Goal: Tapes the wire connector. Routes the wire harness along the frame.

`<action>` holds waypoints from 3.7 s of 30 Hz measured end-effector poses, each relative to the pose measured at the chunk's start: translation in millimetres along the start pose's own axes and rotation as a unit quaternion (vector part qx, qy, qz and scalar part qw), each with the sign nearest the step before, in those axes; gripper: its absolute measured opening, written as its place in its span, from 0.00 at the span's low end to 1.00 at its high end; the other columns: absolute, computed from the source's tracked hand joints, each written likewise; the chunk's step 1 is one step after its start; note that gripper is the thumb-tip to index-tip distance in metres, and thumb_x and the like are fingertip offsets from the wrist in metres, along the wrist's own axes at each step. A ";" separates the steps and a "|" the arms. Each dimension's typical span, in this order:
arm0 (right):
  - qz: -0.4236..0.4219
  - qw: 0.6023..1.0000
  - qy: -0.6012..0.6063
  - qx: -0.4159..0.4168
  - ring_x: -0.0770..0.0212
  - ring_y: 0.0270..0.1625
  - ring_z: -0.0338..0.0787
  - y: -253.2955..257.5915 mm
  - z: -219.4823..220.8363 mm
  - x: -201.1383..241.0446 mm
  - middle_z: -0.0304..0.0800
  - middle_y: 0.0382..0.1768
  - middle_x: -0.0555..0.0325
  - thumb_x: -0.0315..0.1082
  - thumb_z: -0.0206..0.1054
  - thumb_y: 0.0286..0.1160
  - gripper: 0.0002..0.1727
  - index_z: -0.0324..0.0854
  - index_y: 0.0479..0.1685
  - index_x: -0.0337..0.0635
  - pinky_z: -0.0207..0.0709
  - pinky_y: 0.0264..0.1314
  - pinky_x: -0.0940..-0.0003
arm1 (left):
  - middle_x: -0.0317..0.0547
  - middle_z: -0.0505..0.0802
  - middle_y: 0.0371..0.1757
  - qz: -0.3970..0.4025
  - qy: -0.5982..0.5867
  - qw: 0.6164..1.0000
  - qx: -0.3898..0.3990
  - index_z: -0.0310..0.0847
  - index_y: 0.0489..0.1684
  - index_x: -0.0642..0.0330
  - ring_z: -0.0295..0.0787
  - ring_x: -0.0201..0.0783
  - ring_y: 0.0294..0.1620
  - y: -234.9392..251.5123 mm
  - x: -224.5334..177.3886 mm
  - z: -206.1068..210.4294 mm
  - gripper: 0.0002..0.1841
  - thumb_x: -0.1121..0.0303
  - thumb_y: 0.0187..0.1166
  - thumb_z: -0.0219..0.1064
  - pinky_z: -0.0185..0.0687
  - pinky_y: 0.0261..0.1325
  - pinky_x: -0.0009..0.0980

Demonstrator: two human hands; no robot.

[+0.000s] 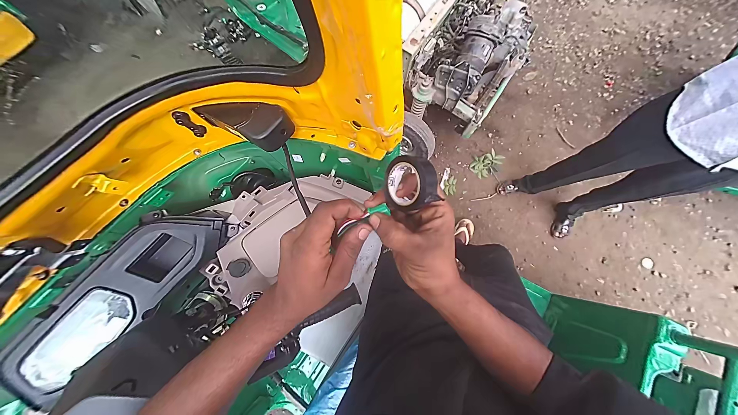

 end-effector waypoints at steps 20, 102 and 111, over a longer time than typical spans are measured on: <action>0.009 1.000 0.001 -0.001 0.50 0.47 0.95 0.6 -5.1 -9.0 0.91 0.49 0.37 0.11 0.75 0.60 0.25 0.77 0.58 0.37 0.92 0.51 0.56 | 0.29 0.83 0.28 -0.056 -0.035 0.998 -0.003 0.80 0.49 0.58 0.75 0.21 0.23 -2.8 11.2 -2.0 0.05 0.69 0.84 0.61 0.73 0.24 0.18; 0.214 0.936 -0.202 0.190 0.74 0.18 0.69 57.5 23.8 6.1 0.75 0.19 0.63 0.33 0.60 0.89 0.13 0.84 0.38 0.34 0.65 0.19 0.80 | 0.37 0.91 0.32 -0.055 -0.067 0.995 -0.048 0.82 0.48 0.64 0.85 0.27 0.27 -13.8 22.1 8.0 0.08 0.70 0.88 0.59 0.84 0.30 0.25; 0.104 0.916 -0.328 0.207 0.68 0.19 0.73 68.0 30.7 6.6 0.81 0.19 0.58 0.39 0.71 0.82 0.16 0.88 0.32 0.33 0.66 0.21 0.73 | 0.34 0.89 0.30 -0.059 -0.037 0.996 -0.055 0.83 0.46 0.62 0.83 0.24 0.27 -16.5 18.0 12.5 0.06 0.69 0.82 0.69 0.82 0.29 0.23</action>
Point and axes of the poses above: each hand's wrist, its own y-axis towards the middle knuckle, its own z-axis out of the palm, x = y × z, the point moved 9 cm from there along y, towards the middle knuckle
